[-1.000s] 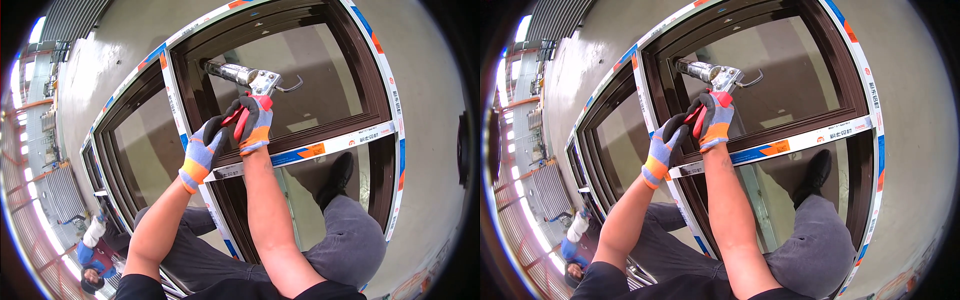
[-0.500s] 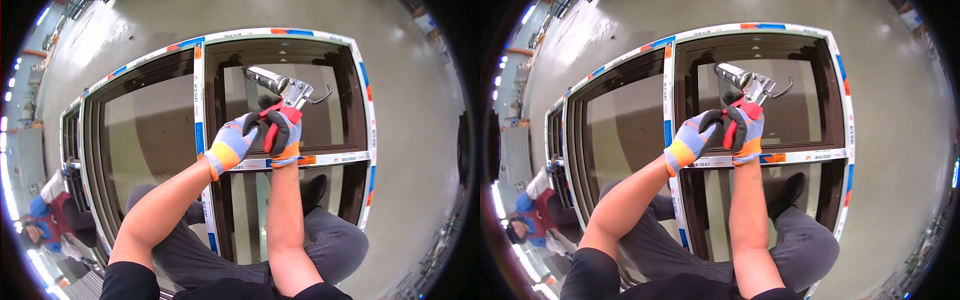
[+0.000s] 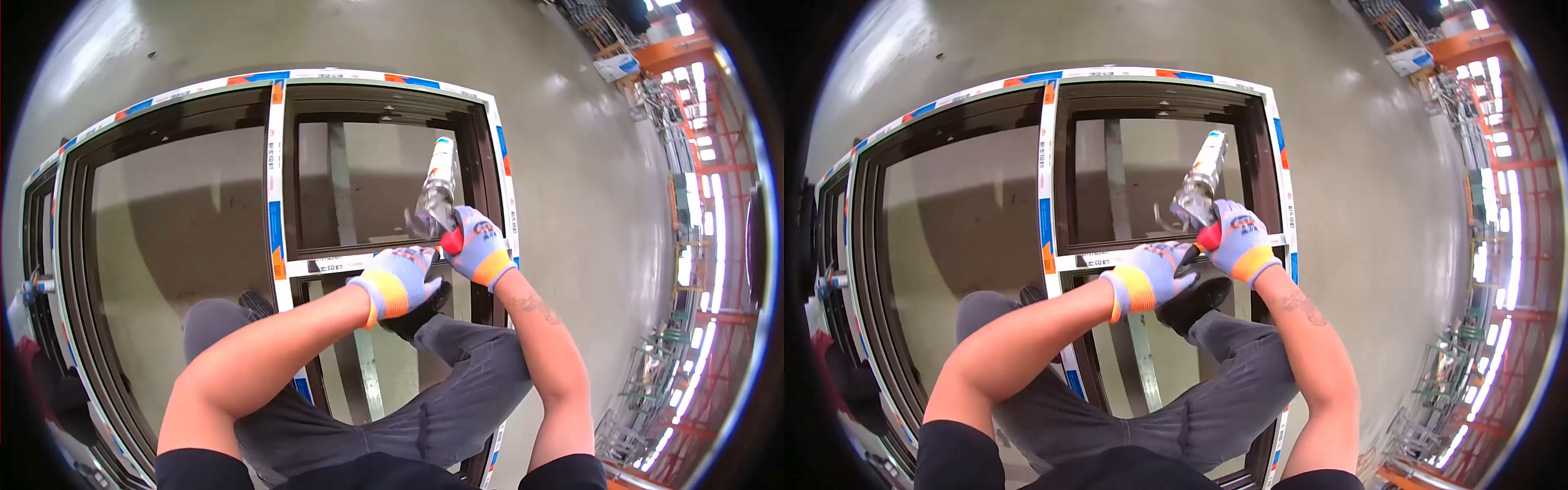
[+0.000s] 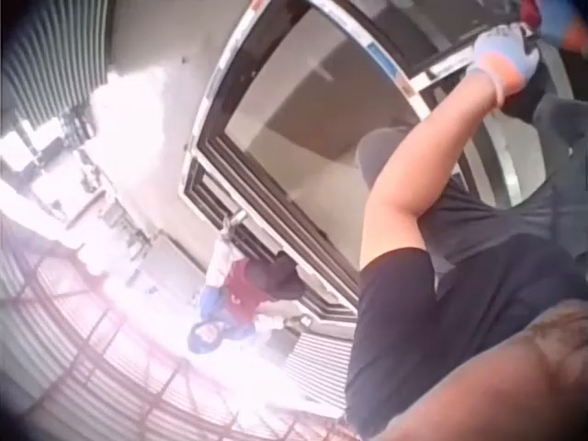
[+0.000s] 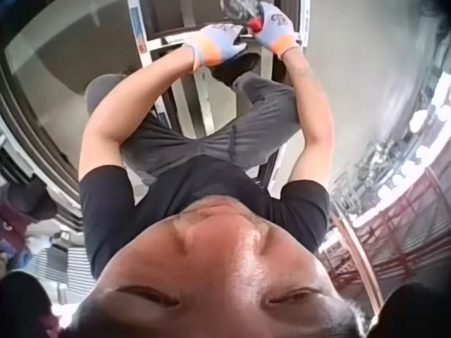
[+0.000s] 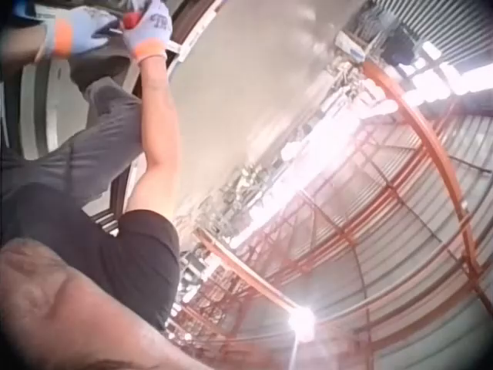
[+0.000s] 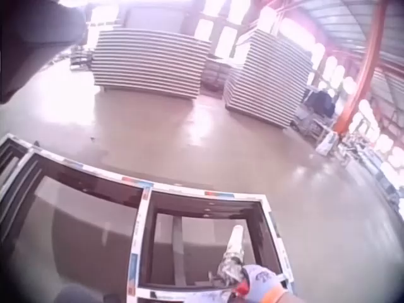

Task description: Applying sealant to window frame joints using a caulking gun.

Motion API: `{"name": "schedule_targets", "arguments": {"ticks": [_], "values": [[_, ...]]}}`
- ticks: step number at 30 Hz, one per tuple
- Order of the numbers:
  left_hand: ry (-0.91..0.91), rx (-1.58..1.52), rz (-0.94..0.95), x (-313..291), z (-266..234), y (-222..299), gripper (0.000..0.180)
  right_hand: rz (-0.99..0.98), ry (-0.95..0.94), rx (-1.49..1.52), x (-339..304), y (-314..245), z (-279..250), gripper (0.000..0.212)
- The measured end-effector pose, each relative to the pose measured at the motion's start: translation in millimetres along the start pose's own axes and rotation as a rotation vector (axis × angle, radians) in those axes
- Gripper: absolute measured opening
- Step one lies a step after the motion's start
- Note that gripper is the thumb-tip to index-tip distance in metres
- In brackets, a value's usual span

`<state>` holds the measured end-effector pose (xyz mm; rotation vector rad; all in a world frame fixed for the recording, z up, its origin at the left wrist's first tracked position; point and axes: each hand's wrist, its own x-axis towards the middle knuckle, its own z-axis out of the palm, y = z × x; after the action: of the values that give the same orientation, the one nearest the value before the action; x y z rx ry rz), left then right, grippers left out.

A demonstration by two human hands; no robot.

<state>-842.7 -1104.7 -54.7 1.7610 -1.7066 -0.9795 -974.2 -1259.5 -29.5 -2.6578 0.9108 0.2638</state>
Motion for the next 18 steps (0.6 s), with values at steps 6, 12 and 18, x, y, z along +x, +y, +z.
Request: {"name": "schedule_targets", "arguments": {"ticks": [6,12,18], "values": [[-0.268,0.160,0.044,10.1,-1.5,19.3,0.055,0.002,-0.083,-0.285,12.8,40.0,2.4,0.053],[-0.266,0.144,0.042,17.3,-7.0,7.7,0.054,0.040,-0.040,-0.399,48.5,67.9,13.1,0.055],[-0.283,0.132,-0.055,23.7,-18.0,-16.9,0.055,0.092,-0.052,-0.421,75.2,68.3,16.6,0.058]]}}
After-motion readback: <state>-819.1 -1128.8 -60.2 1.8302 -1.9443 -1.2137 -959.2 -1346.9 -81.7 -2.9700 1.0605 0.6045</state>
